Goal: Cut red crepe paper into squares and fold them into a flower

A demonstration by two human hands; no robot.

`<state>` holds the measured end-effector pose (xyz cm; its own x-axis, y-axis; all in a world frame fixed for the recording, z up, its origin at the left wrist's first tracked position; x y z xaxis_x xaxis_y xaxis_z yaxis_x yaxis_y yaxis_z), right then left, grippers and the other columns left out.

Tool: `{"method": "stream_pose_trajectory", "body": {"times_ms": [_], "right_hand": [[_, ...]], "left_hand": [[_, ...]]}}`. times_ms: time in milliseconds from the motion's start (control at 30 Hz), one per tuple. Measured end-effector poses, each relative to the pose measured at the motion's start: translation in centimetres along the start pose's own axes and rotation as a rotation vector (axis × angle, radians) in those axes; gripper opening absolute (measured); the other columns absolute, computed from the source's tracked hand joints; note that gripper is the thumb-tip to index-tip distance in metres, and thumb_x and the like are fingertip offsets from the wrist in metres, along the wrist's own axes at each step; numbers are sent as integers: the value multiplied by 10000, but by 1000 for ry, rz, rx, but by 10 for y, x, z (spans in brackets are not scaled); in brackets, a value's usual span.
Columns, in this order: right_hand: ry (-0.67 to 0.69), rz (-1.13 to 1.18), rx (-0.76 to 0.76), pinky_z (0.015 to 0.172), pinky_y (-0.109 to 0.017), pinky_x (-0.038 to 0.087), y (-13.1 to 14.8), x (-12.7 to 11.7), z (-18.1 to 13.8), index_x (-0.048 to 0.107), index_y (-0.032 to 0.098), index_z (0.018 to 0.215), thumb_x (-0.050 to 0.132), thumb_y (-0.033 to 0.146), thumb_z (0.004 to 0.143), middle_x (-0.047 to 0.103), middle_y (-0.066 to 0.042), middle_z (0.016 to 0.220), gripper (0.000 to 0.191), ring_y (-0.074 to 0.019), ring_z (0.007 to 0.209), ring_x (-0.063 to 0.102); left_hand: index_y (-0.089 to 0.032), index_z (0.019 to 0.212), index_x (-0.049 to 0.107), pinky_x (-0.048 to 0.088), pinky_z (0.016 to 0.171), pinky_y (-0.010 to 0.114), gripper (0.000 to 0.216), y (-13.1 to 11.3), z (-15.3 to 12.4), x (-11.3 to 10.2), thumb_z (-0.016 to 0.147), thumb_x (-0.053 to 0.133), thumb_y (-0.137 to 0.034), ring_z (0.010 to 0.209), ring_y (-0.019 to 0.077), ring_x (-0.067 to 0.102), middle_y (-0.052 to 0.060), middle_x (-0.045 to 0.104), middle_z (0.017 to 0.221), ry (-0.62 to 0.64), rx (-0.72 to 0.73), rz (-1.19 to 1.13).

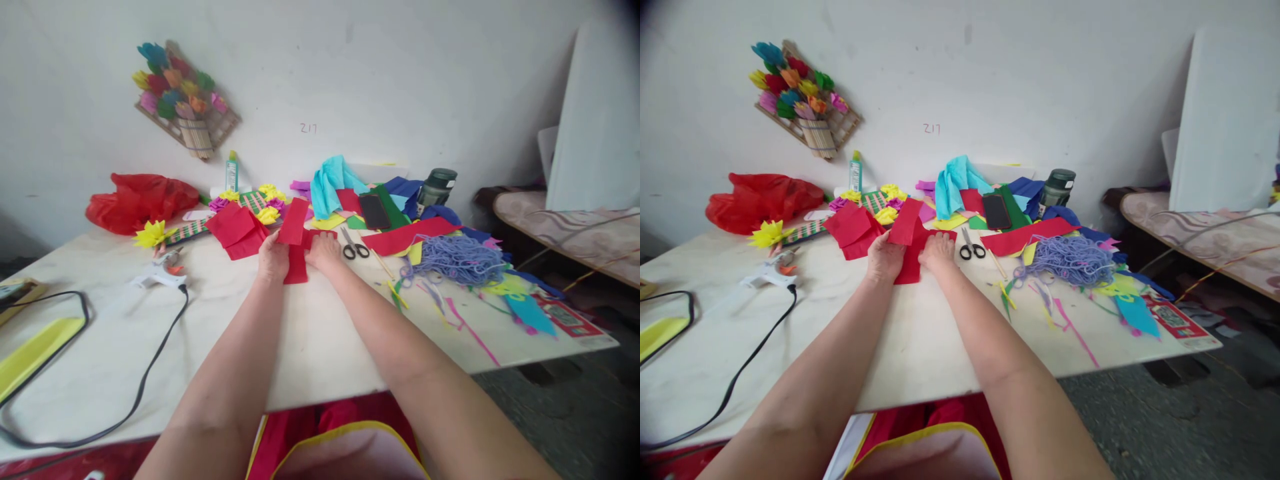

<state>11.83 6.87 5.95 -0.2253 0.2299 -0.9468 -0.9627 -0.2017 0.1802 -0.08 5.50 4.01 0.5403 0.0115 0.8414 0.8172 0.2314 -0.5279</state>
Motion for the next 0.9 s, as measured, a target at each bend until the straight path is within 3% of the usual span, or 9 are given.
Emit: {"method": "stream_pose_trajectory", "body": {"times_ms": [100, 233, 367, 500, 633, 800, 900], "right_hand": [[14, -9, 5, 845, -365, 409, 1, 2, -1, 599, 85, 1082, 537, 246, 735, 572, -170, 1117, 387, -285, 1066, 483], [62, -10, -3, 854, -353, 411, -2, 2, 1, 598, 97, 1099, 598, 285, 720, 559, -160, 1156, 423, -280, 1095, 473], [109, 23, 44, 838, -328, 415, -12, 2, 3, 586, 110, 1115, 589, 214, 727, 565, -155, 1162, 401, -261, 1111, 486], [-45, 95, 129, 813, -335, 413, -32, -19, 5, 617, 131, 1026, 508, 155, 767, 613, -158, 1062, 283, -257, 1050, 532], [-229, 319, 200, 776, -340, 424, -56, -40, 12, 613, 184, 964, 393, 225, 855, 646, -96, 947, 249, -224, 911, 587], [-275, 698, 241, 700, -287, 453, -82, -32, 31, 559, 146, 1064, 348, 178, 843, 643, -61, 869, 307, -164, 767, 609], [-316, 598, 362, 775, -323, 440, -101, -28, 25, 558, 111, 1087, 365, 148, 816, 627, -115, 972, 334, -203, 893, 594]], "left_hand": [[-147, 676, 652, 480, 722, 254, 161, -1, 0, -1, 704, 494, -163, 756, 162, 654, 49, 703, 726, 6, 2, 5], [-155, 684, 655, 482, 733, 259, 130, -2, 0, -1, 688, 530, -192, 788, 172, 656, 48, 706, 745, 16, 17, 23], [-157, 680, 652, 478, 748, 256, 124, -3, 1, -4, 684, 536, -201, 835, 173, 653, 50, 707, 765, 3, 26, 50], [-162, 643, 630, 476, 760, 257, 98, -5, 2, -8, 671, 546, -203, 840, 169, 651, 47, 704, 755, -25, 41, 54], [-162, 661, 632, 481, 779, 271, 97, -8, 4, -9, 663, 541, -197, 869, 180, 649, 52, 706, 769, -33, 88, 44], [-159, 687, 638, 476, 787, 236, 99, -9, 6, -11, 670, 540, -162, 867, 157, 646, 48, 704, 765, -65, 129, 54], [-156, 701, 638, 477, 772, 212, 87, -7, 7, -15, 672, 556, -146, 839, 138, 648, 43, 704, 763, -100, 131, 70]]}}
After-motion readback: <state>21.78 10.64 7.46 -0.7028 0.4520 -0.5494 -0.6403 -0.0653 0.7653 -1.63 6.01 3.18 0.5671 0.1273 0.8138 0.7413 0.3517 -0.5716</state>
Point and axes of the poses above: each hand's wrist, its own z-axis towards the middle knuckle, its own x-axis out of the palm, y = z × x, the point moved 9 cm from there along z, towards the middle knuckle
